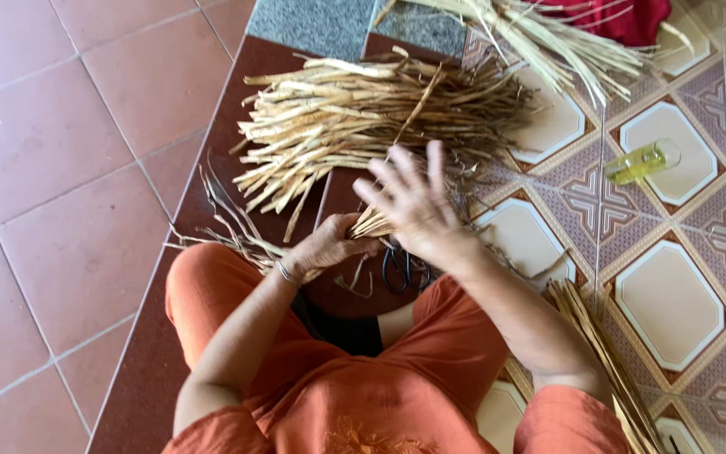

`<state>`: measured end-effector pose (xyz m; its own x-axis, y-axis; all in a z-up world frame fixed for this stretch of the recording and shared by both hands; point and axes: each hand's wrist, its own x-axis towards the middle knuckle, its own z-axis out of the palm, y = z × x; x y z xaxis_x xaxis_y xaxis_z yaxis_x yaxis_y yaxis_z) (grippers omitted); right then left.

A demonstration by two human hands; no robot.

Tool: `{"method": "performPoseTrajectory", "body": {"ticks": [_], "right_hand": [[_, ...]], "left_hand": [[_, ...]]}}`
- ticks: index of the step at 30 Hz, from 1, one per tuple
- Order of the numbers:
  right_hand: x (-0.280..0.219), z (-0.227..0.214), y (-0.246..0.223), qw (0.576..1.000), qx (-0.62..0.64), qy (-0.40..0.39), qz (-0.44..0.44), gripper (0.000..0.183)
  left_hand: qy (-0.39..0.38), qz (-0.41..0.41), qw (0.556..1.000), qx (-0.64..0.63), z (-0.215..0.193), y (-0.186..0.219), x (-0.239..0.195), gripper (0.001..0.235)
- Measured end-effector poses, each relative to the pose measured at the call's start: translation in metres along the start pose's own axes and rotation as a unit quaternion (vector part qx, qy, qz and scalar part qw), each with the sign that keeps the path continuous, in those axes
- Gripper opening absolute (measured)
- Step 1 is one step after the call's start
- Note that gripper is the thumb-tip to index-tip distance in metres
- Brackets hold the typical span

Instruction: The person sits on a tiled floor and uses scissors to trim the ends of dried plant strips. They gather the strips into bundles, cut them to a uniform length, and place the trimmed pieces aside.

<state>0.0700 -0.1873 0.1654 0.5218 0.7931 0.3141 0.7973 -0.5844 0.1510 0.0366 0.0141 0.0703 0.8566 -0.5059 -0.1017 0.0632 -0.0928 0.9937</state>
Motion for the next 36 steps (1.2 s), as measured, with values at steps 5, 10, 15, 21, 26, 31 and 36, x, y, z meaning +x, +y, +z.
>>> {"method": "performPoseTrajectory", "body": {"ticks": [5, 10, 15, 21, 26, 31, 36], "right_hand": [[-0.005, -0.063, 0.051, 0.81, 0.577, 0.064, 0.083, 0.096], [0.022, -0.025, 0.047, 0.742, 0.663, 0.064, 0.081, 0.088], [0.012, 0.014, 0.027, 0.821, 0.533, 0.07, 0.191, 0.088], [0.007, 0.043, -0.013, 0.776, 0.531, 0.144, 0.308, 0.081], [-0.001, 0.06, -0.018, 0.755, 0.533, 0.201, 0.324, 0.063], [0.007, 0.042, -0.015, 0.86, 0.338, 0.297, 0.243, 0.039], [0.022, 0.018, -0.023, 0.944, 0.127, 0.249, 0.176, 0.033]], "left_hand": [[0.009, -0.004, 0.988, -0.152, -0.002, -0.01, 0.002, 0.034], [0.04, 0.022, 0.975, -0.217, -0.002, 0.007, -0.007, 0.047], [0.085, 0.0, 0.985, -0.149, -0.008, 0.003, -0.001, 0.037], [0.166, 0.066, 0.981, -0.083, -0.005, -0.007, 0.013, 0.038], [0.108, -0.015, 0.985, -0.137, -0.009, -0.004, 0.004, 0.048], [0.162, 0.086, 0.979, -0.085, -0.003, 0.003, 0.007, 0.04], [0.155, 0.002, 0.984, -0.088, 0.0, 0.001, 0.008, 0.035]]}}
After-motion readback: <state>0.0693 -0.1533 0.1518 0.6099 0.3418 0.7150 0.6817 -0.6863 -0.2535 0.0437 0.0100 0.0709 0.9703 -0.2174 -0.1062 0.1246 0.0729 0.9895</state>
